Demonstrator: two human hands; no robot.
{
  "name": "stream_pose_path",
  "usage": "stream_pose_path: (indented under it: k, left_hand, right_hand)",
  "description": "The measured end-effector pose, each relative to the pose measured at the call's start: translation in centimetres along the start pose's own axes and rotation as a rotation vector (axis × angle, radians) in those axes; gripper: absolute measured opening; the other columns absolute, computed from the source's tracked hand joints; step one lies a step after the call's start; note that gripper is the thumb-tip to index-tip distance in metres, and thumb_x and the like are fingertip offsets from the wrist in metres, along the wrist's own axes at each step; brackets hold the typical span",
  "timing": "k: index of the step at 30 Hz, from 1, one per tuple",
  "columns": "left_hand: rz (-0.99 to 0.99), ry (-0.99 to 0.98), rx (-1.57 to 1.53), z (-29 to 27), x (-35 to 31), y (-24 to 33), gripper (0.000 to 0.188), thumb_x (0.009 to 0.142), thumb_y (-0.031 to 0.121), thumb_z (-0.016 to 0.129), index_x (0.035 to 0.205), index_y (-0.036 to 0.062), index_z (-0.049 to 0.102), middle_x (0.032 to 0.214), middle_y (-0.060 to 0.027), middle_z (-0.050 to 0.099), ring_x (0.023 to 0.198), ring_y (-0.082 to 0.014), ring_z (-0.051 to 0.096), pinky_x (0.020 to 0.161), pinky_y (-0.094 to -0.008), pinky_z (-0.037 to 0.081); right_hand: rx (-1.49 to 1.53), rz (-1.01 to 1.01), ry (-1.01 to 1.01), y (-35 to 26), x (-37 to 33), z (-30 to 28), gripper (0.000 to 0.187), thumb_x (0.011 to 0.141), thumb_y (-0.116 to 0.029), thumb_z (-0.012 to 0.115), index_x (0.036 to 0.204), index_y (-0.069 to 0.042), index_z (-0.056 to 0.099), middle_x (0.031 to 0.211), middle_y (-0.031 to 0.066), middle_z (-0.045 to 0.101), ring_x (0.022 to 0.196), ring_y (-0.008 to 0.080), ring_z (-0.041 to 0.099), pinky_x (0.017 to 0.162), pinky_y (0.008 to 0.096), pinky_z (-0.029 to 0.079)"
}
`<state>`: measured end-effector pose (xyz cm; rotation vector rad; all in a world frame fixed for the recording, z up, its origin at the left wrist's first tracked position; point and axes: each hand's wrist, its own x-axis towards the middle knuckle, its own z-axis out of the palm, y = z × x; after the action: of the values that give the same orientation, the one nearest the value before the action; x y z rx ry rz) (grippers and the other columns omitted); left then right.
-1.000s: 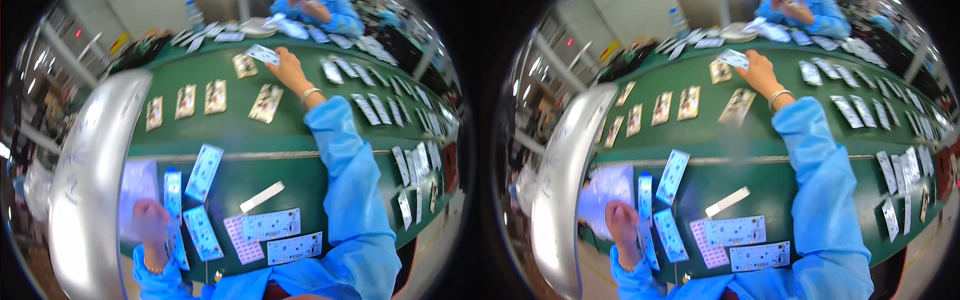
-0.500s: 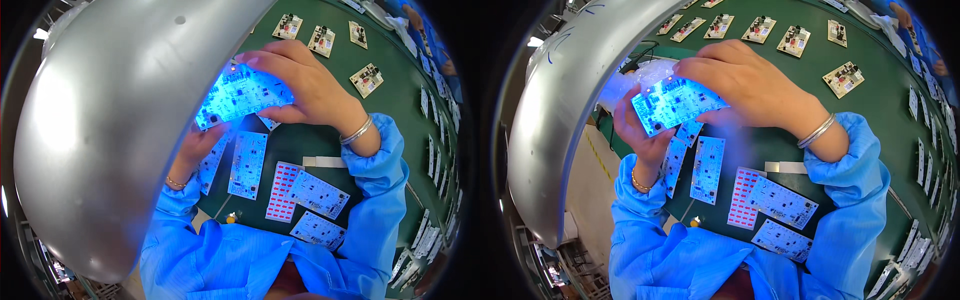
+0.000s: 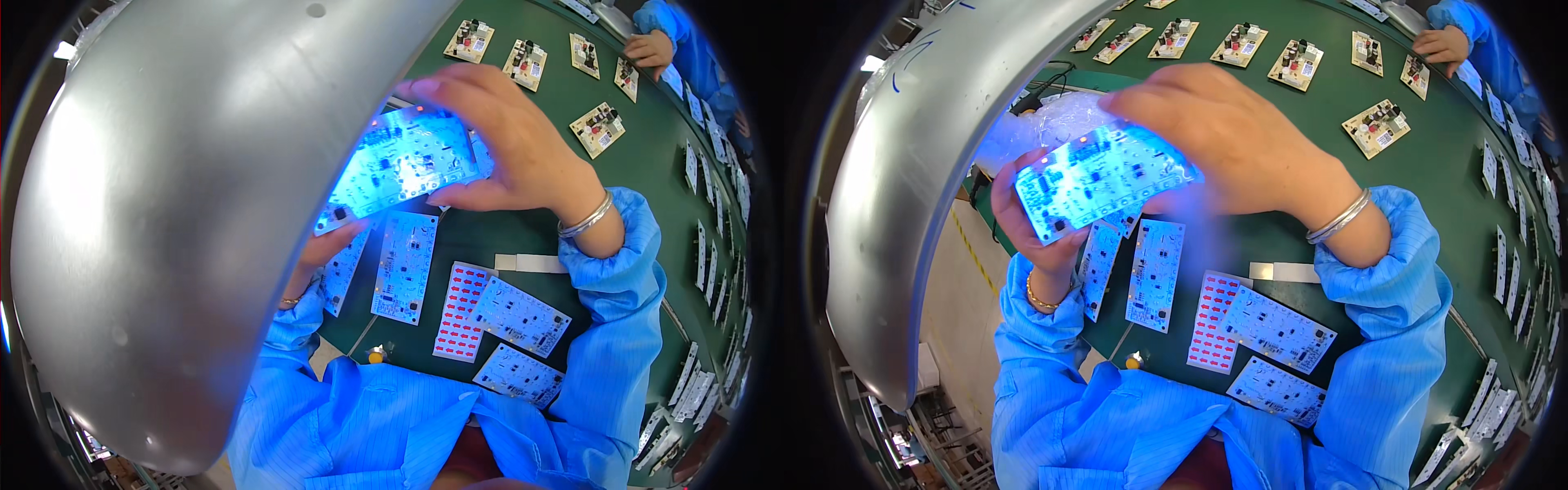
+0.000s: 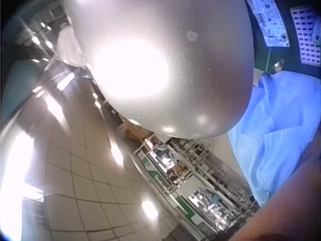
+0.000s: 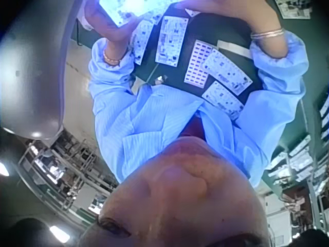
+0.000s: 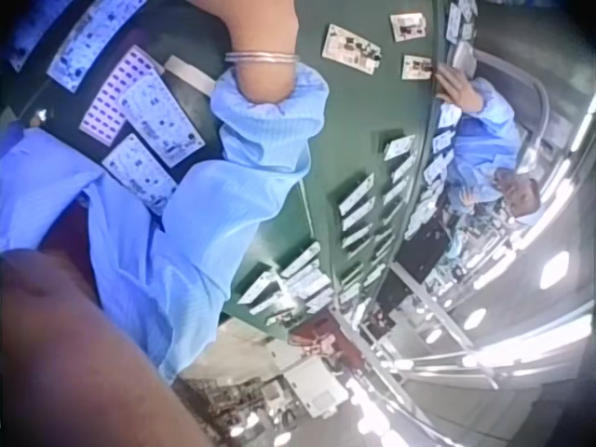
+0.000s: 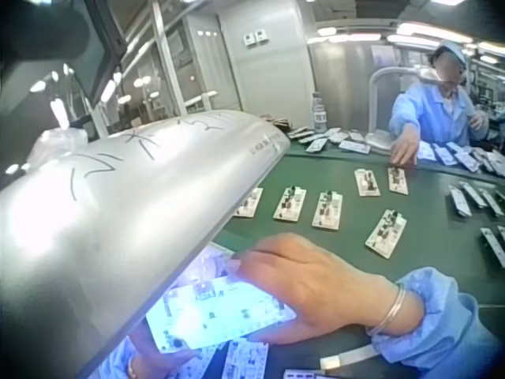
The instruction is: Inspecting, checking components, and sorting PCB circuit boards under a bright lamp in a manufacturing facility.
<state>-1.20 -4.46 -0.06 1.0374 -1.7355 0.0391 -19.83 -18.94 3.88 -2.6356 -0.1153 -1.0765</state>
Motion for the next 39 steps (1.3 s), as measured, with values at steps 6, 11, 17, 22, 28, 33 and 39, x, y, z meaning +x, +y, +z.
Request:
stream_pose_path:
  k: [6,11,17,22,28,33,39]
  left_hand:
    - [0.031,0.297,-0.248,0.6,-0.5,-1.0,0.082,0.059,0.028,0.071,0.12,0.0014,0.024,0.115,-0.0195,0.038,0.106,-0.0272,0.041,0.09,-0.0375,0.034]
    - [0.022,0.314,-0.33,1.2,-0.1,-0.7,0.08,0.06,0.027,0.07,0.12,0.0013,0.025,0.115,-0.0199,0.038,0.107,-0.0275,0.041,0.092,-0.0382,0.032]
    - [-0.164,0.323,-0.261,1.8,-0.4,-0.7,0.068,0.069,0.041,0.058,0.116,-0.0008,0.03,0.104,-0.0187,0.044,0.09,-0.0247,0.048,0.08,-0.0344,0.038]
    - [-0.615,0.071,-0.881,1.9,-0.1,-1.3,0.058,0.084,0.048,0.028,0.108,-0.0039,0.039,0.074,-0.0173,0.055,0.054,-0.021,0.054,0.047,-0.0272,0.043]
    - [-0.81,-0.249,-1.276,0.7,-0.2,-0.8,0.049,0.087,0.038,0.028,0.111,-0.0038,0.036,0.075,-0.0205,0.056,0.054,-0.0249,0.058,0.039,-0.0303,0.045]
    - [-0.802,-0.193,-1.351,1.8,-0.3,-0.3,0.048,0.084,0.034,0.041,0.115,-0.0018,0.035,0.08,-0.0231,0.055,0.057,-0.0273,0.058,0.041,-0.0319,0.046]
    - [-0.731,-0.191,-1.28,2.3,-0.3,-0.2,0.047,0.084,0.036,0.04,0.113,-0.0008,0.039,0.081,-0.0209,0.055,0.056,-0.0266,0.057,0.043,-0.0342,0.046]
  right_hand:
    - [0.16,-0.008,0.151,0.7,-0.8,0.2,0.069,0.056,-0.024,0.07,0.114,-0.006,0.039,0.108,0.0105,0.048,0.096,0.0298,0.044,0.083,0.037,0.036]
    - [0.027,-0.083,0.093,0.8,-0.7,-0.3,0.065,0.059,-0.024,0.069,0.113,-0.005,0.04,0.111,0.0104,0.047,0.098,0.0294,0.045,0.084,0.0366,0.036]
    - [0.131,-0.01,0.198,0.4,-0.9,0.7,0.045,0.067,-0.029,0.064,0.101,-0.004,0.05,0.099,0.0096,0.054,0.089,0.0239,0.051,0.077,0.0331,0.041]
    - [0.649,0.85,0.125,1.2,-2.2,1.9,0.04,0.082,-0.039,0.045,0.072,-0.002,0.057,0.049,0.0027,0.05,0.042,0.0083,0.045,0.039,0.0204,0.034]
    - [1.171,1.186,0.021,1.8,-2.2,2.1,0.039,0.085,-0.038,0.038,0.067,-0.006,0.052,0.037,-0.002,0.032,0.029,0.007,0.026,0.029,0.0221,0.019]
    - [1.499,1.234,-0.067,2.7,-3.4,3.8,0.03,0.086,-0.027,0.038,0.067,-0.006,0.047,0.037,-0.0036,0.029,0.029,0.0061,0.023,0.028,0.0207,0.015]
    - [1.605,1.188,-0.068,2.4,-3.6,3.3,0.035,0.089,-0.025,0.032,0.065,-0.004,0.047,0.036,-0.0023,0.03,0.028,0.0062,0.023,0.03,0.0197,0.02]
